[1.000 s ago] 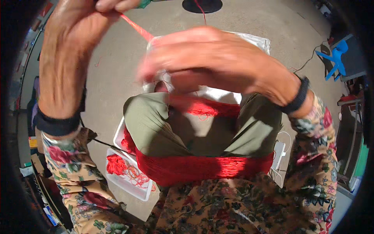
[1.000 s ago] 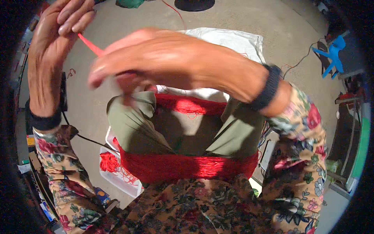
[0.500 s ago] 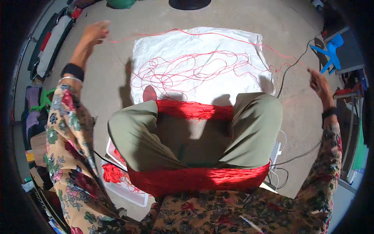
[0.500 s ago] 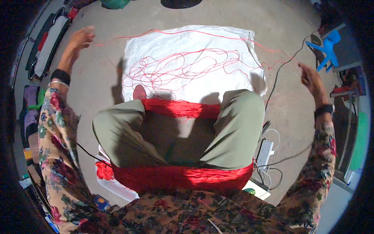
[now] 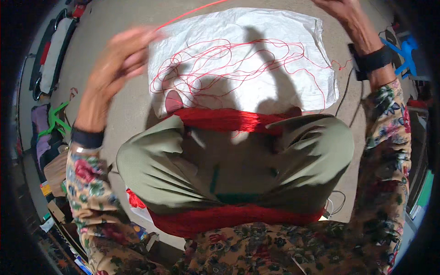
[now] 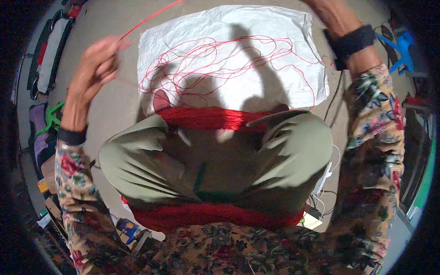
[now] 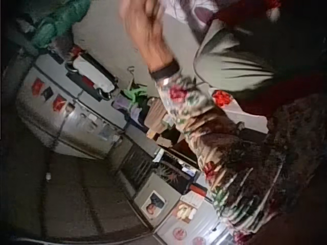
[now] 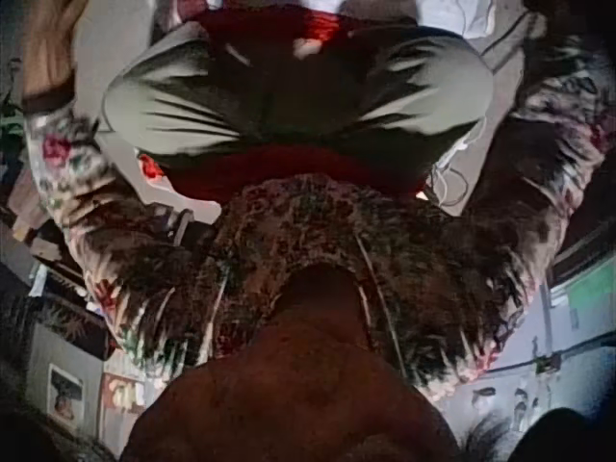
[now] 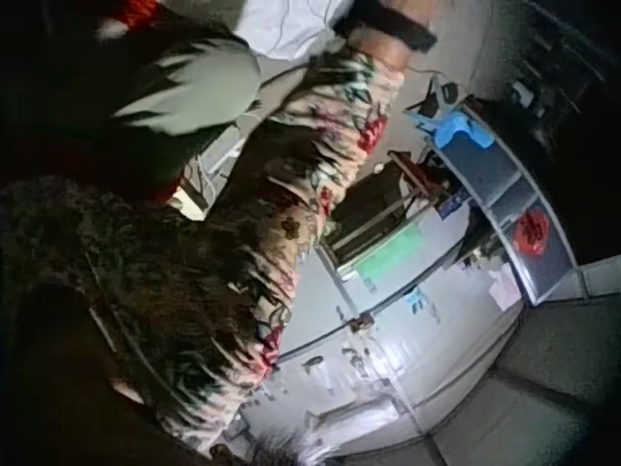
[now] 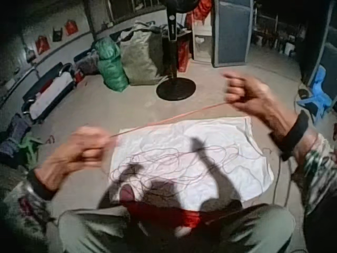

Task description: Winding and tying bundles of red yarn or thread while sitting on a stool and using scissors to cut the thread.

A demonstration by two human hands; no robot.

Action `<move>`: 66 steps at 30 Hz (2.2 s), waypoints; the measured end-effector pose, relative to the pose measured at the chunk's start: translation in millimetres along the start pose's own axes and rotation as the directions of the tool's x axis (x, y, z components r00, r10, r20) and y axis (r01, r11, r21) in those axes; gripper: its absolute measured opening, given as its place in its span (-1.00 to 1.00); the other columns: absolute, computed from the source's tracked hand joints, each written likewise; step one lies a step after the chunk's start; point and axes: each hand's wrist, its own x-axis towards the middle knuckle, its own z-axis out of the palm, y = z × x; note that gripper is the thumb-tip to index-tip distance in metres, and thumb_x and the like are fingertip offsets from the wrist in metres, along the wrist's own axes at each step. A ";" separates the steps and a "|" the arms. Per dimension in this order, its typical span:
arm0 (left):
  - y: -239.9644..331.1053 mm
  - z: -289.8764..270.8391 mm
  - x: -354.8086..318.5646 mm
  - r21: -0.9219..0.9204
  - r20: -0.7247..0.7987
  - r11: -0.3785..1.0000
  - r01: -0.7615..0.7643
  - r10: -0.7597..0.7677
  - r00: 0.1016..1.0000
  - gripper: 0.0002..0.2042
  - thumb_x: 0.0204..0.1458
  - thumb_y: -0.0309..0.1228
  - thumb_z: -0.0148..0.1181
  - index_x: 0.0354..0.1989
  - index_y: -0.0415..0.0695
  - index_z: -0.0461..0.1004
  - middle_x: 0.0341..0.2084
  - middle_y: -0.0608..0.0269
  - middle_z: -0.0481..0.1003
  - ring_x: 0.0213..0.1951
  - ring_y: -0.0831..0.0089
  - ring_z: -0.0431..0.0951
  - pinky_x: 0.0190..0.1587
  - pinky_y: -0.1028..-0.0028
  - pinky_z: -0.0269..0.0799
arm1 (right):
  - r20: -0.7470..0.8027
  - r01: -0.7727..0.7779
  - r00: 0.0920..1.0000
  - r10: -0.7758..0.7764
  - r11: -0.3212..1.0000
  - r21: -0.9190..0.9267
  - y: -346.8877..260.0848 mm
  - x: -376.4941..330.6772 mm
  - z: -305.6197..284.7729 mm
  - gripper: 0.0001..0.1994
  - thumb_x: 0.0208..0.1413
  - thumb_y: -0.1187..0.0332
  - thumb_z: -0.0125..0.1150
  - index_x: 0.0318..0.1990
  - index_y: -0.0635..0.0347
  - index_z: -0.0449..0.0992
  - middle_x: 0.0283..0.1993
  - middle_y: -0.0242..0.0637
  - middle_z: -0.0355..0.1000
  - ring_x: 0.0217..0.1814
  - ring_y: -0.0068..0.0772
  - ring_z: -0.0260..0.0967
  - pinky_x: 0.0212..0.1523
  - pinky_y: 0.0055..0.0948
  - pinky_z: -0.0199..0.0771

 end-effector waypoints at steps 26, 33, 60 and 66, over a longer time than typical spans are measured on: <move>142.8 81.4 -188.8 0.473 -0.267 0.835 -0.280 0.439 0.858 -0.64 0.10 -0.09 0.05 -0.45 -0.18 0.44 -0.82 0.52 0.17 -0.77 0.77 0.01 -0.67 0.65 -0.17 | 0.473 0.273 0.872 0.128 0.674 -0.687 95.8 -138.4 300.8 -0.63 0.00 0.06 0.17 -0.30 0.25 0.54 -0.41 -0.37 0.47 -0.31 -0.63 0.35 -0.33 -0.62 0.27; 126.7 45.6 -166.5 0.462 -0.394 0.856 -0.231 0.432 0.811 -0.67 0.06 -0.09 0.12 -0.48 -0.14 0.46 -0.74 0.52 0.17 -0.69 0.71 0.05 -0.62 0.60 -0.13 | 0.264 -0.158 0.904 0.336 0.837 -0.524 79.9 -179.6 255.8 -0.72 0.16 0.16 0.10 -0.26 0.22 0.51 -0.58 -0.55 0.23 -0.50 -0.76 0.16 -0.53 -0.71 0.10; 39.2 97.4 32.3 -0.250 0.331 0.966 -0.069 0.152 0.931 -0.69 0.14 -0.17 0.07 -0.20 -0.22 0.46 -0.69 0.49 0.28 -0.68 0.77 0.21 -0.59 0.67 0.18 | 0.259 -0.053 0.963 0.067 0.997 -0.063 48.3 -15.0 124.5 -0.81 0.27 0.29 -0.06 -0.11 0.20 0.37 -0.64 -0.63 -0.06 -0.65 -0.70 -0.19 -0.60 -0.63 -0.06; -52.3 -92.7 -80.7 0.502 -0.398 0.836 0.222 -0.005 0.917 -0.72 0.04 -0.16 0.12 -0.33 -0.14 0.55 -0.75 0.54 0.15 -0.69 0.70 0.07 -0.63 0.59 -0.03 | -0.357 0.057 0.920 -0.162 0.956 -0.287 -63.4 -34.9 -141.5 -0.83 0.22 0.39 -0.08 -0.11 0.24 0.36 -0.63 -0.55 -0.01 -0.63 -0.65 -0.13 -0.63 -0.62 -0.08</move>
